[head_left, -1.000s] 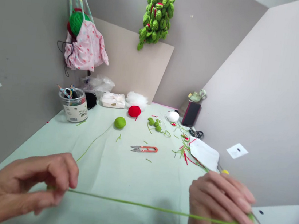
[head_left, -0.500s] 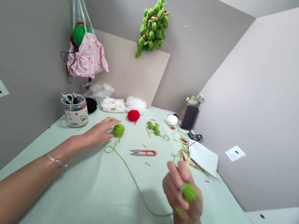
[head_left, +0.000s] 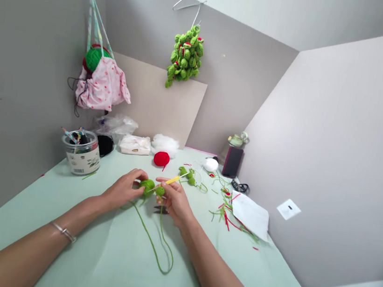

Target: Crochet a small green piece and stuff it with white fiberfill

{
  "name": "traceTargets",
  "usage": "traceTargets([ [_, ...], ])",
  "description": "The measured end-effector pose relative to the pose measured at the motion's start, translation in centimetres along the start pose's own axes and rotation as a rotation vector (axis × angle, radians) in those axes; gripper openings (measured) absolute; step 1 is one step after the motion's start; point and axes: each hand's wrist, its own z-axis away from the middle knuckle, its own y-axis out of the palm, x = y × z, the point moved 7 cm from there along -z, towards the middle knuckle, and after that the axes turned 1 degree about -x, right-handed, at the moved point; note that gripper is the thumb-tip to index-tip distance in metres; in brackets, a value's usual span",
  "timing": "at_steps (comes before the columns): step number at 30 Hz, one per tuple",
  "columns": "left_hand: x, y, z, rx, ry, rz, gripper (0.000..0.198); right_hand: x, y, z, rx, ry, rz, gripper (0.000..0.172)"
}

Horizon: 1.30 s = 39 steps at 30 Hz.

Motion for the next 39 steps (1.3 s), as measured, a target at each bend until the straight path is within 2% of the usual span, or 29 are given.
traceTargets([
  [3, -0.2, 0.5, 0.7, 0.029, 0.01, 0.06, 0.029, -2.0, -1.2, -0.4, -0.036, 0.061, 0.029, 0.049],
  [7, 0.3, 0.6, 1.0, 0.039, -0.014, 0.111, 0.032, -3.0, -1.5, -0.4, -0.055, 0.079, 0.062, 0.053],
  [12, -0.1, 0.3, 1.0, -0.013, -0.041, 0.162, 0.032, -3.0, -1.8, -0.8, -0.091, 0.057, 0.071, 0.055],
  [15, -0.6, 0.5, 1.0, -0.016, -0.038, 0.176, 0.033, -3.1, -1.8, -1.0, -0.069, 0.078, 0.078, 0.056],
  [20, -0.9, 0.9, 1.3, 0.002, -0.033, 0.173, 0.016, -3.3, -1.3, -0.9, -0.025, 0.095, 0.08, 0.055],
  [28, -0.6, 1.0, 1.0, 0.037, -0.071, 0.188, 0.031, -3.4, -1.3, -0.9, -0.021, 0.094, 0.079, 0.059],
  [39, 0.3, 0.7, 1.2, 0.027, -0.1, 0.052, 0.036, -3.6, -0.4, -0.5, 0.01, 0.094, 0.11, 0.065],
])
